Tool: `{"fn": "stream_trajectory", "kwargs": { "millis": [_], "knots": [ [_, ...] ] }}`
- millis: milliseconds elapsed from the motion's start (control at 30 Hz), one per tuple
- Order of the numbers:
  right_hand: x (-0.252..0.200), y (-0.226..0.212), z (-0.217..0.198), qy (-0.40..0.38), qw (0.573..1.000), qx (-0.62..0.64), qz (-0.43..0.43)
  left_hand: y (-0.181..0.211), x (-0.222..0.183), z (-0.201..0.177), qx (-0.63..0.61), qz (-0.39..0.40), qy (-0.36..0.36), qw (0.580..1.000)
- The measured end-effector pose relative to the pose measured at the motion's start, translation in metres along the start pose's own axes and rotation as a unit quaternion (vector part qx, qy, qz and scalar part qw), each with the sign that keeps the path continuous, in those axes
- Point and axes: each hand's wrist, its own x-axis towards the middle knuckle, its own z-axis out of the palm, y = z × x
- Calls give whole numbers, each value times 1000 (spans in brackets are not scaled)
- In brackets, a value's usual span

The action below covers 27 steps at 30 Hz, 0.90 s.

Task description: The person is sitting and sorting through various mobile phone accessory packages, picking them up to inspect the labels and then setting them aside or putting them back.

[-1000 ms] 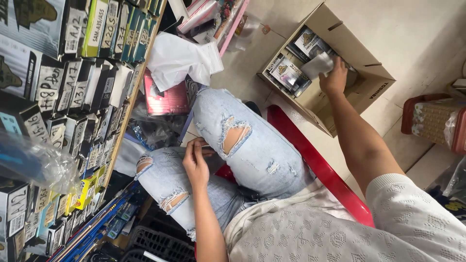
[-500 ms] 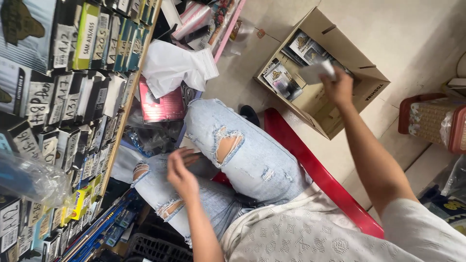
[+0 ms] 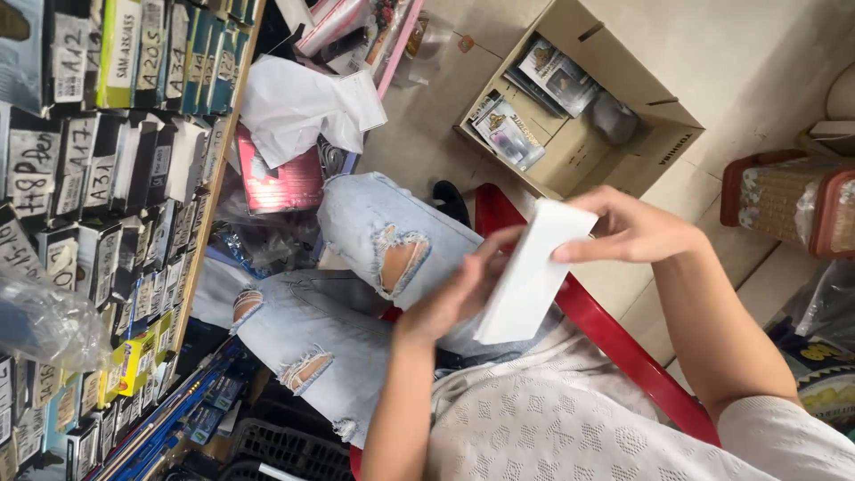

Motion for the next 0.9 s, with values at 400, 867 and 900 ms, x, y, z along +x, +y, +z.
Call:
{"fn": "stream_trajectory", "kwargs": {
  "millis": [400,867,900],
  "knots": [
    [33,230,-153,336,916,-165,147,-51,14,-19,-91,-60,152,982],
    [81,340,-127,307,766,-446,347,3,7,2,-132,-1,151,980],
    [81,334,-125,300,772,-457,323,0,5,1,-144,15,145,979]
  ]
}}
